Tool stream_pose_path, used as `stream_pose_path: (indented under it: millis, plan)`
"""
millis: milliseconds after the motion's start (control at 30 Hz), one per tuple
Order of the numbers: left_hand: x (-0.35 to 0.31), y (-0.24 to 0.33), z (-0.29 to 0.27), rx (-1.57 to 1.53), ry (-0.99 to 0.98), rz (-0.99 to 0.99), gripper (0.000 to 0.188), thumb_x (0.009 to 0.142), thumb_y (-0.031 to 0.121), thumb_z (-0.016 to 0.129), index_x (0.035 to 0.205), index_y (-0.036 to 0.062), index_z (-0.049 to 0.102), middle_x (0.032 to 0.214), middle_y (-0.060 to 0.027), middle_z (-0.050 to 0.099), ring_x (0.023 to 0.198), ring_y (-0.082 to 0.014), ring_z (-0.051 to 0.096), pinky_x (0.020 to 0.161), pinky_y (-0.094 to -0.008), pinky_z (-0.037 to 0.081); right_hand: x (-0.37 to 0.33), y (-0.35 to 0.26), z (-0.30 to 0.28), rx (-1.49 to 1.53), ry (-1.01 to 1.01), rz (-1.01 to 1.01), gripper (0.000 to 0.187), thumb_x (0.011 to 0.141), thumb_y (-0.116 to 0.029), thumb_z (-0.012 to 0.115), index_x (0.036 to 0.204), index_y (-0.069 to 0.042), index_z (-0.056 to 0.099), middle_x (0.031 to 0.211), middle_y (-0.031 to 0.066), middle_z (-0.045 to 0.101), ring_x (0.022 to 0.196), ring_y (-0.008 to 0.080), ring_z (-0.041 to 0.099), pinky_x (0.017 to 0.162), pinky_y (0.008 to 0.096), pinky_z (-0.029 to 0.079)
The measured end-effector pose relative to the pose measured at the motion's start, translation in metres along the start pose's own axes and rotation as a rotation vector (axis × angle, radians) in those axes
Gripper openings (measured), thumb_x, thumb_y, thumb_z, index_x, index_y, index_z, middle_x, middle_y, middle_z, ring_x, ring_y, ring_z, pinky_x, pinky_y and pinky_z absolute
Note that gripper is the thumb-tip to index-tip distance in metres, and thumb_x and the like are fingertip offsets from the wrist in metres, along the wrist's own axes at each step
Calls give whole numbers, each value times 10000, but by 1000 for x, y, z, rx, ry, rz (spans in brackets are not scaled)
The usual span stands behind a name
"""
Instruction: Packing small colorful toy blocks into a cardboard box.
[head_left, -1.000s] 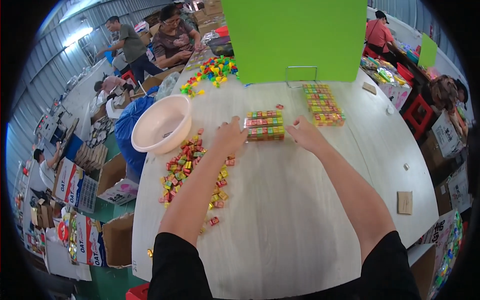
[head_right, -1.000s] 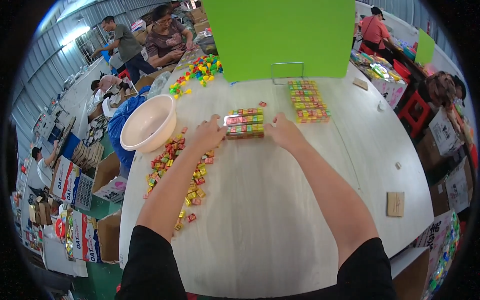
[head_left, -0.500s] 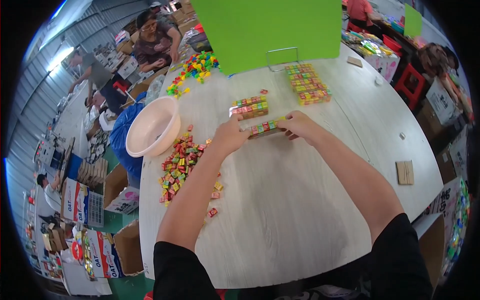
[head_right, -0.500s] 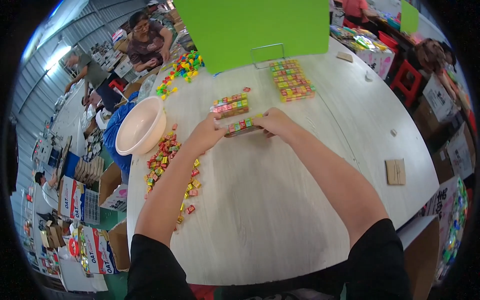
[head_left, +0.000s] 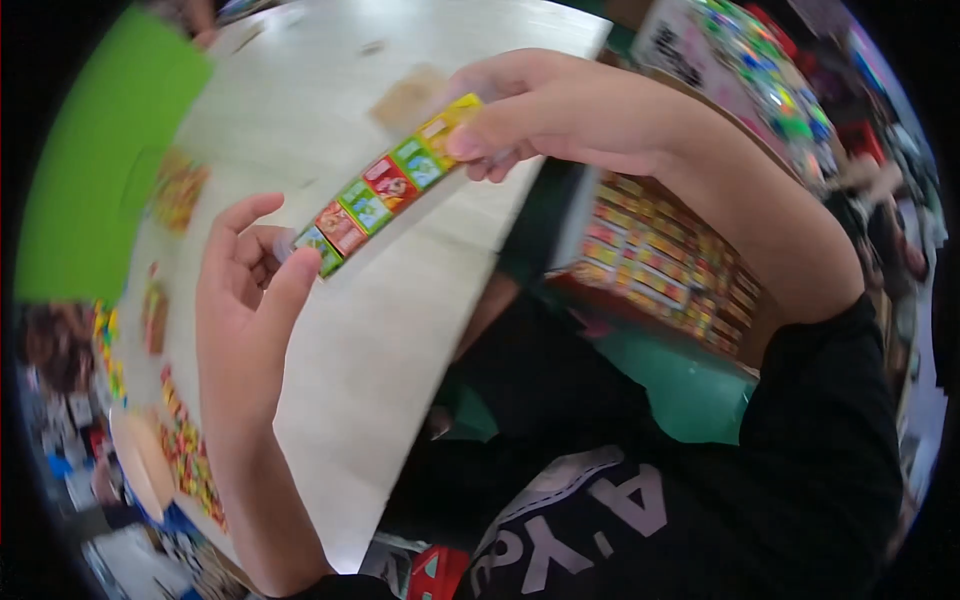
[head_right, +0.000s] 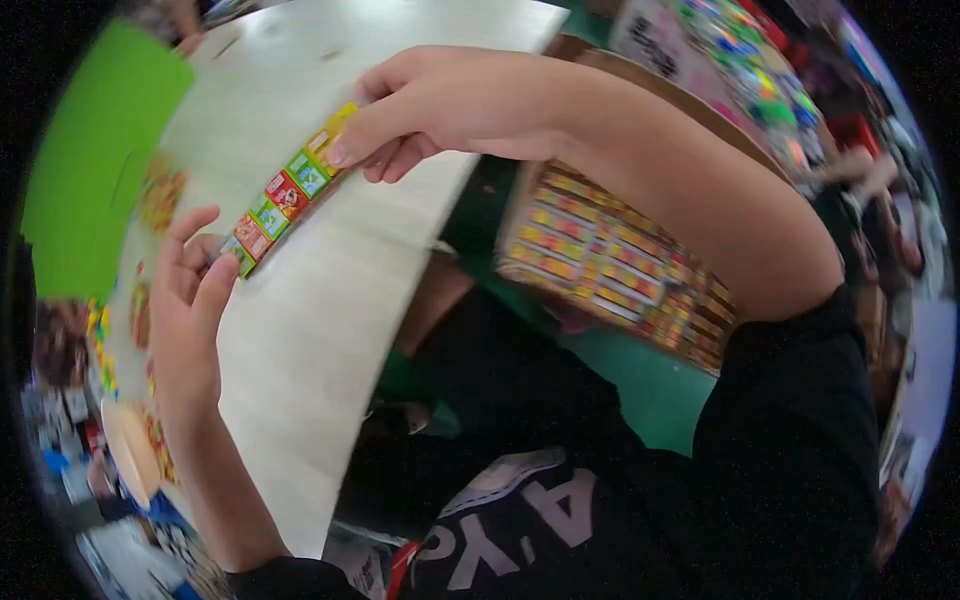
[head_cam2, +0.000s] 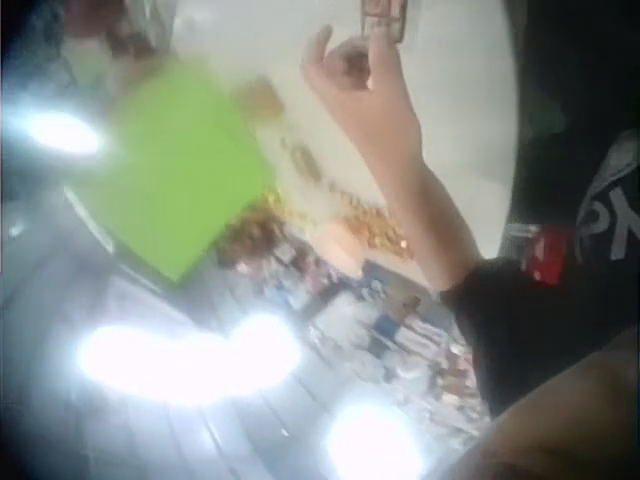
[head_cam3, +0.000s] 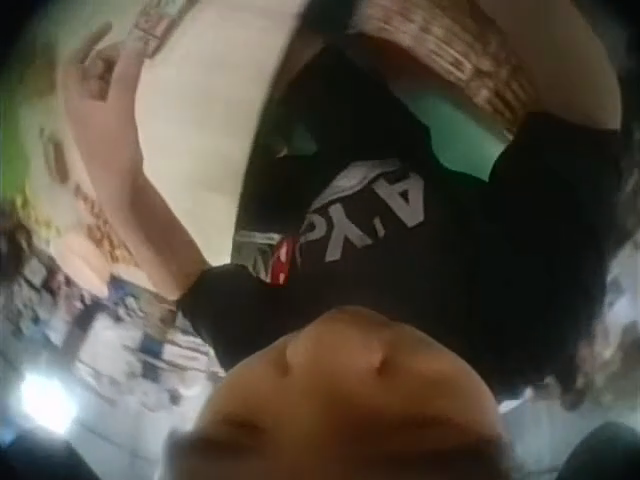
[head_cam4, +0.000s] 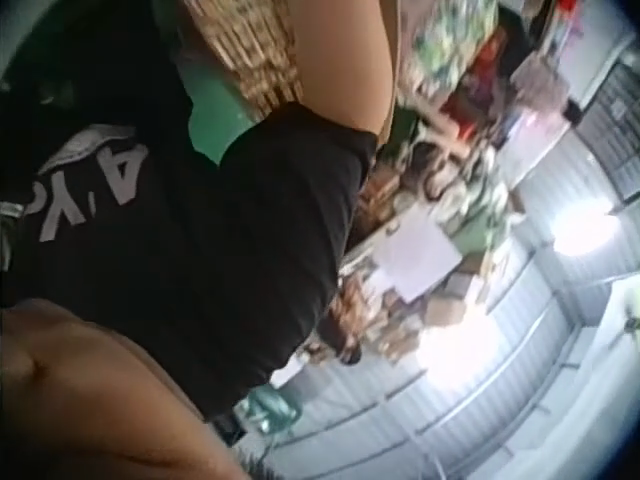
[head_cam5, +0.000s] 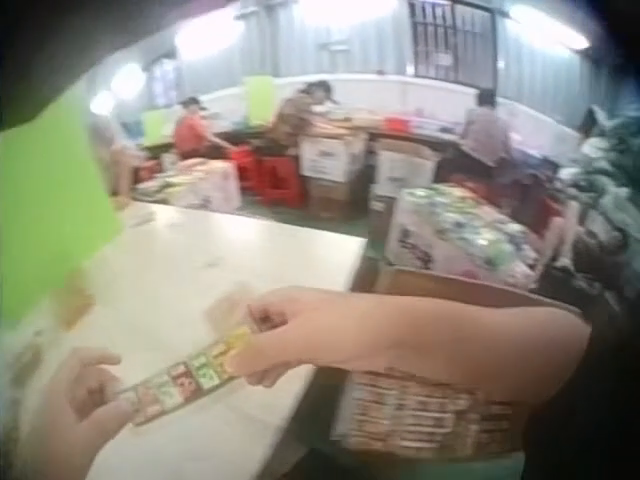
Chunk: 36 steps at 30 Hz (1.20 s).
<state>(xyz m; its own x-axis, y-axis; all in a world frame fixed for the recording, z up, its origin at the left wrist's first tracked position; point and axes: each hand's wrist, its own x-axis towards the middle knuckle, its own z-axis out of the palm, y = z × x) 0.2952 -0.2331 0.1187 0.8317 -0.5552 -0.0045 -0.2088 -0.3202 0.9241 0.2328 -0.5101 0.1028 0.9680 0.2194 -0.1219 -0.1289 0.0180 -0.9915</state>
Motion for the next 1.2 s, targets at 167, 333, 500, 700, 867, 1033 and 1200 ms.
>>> stream_pose_path:
  millis: [167,333,500,700,867,1033,1200]
  plan:
    - [21,39,129,16,-349,214,454,910,126,582,1330,6,456,1010,-38,533,940,-113,502,881,-238,375,-157,42,-86,24,200,-89,376,882,-273,717,1142,-28,599,1079,82,615,962,130,603,853,255,516]
    - [20,33,214,367,-412,461,399,861,126,629,1231,19,525,1124,-147,568,1059,-289,541,991,-374,374,-279,103,-127,206,480,79,321,867,-192,724,1112,-47,575,1046,39,618,972,91,588,830,255,506]
    - [10,14,236,596,-480,554,380,826,175,642,1173,39,568,1153,-146,568,1117,-341,505,996,-444,347,-365,189,-136,315,668,345,336,874,-161,694,1143,-29,544,1051,51,620,980,115,583,863,284,482]
    - [6,7,243,804,-397,626,316,811,198,610,1101,73,615,1068,-110,614,1060,-315,534,985,-433,330,-413,247,-155,249,574,593,349,848,-122,708,1142,-46,536,1050,25,626,972,93,583,815,246,475]
    - [6,9,247,846,-439,640,294,813,210,594,1075,80,620,1034,-91,627,1019,-286,541,971,-421,332,-416,286,-158,139,388,652,306,844,-27,689,1121,-57,564,1088,35,619,1009,114,583,887,273,473]
    - [5,8,245,847,-432,642,275,806,198,593,1054,85,625,1017,-81,630,994,-274,546,965,-412,332,-410,298,-152,157,334,690,293,848,-31,693,1115,-49,575,1084,37,623,1003,119,585,896,276,469]
    - [6,5,244,830,-419,657,255,797,183,608,1032,87,628,1005,-71,634,981,-258,556,953,-398,339,-387,296,-132,206,392,725,290,854,-35,687,1123,-35,579,1060,49,638,972,127,603,869,276,488]
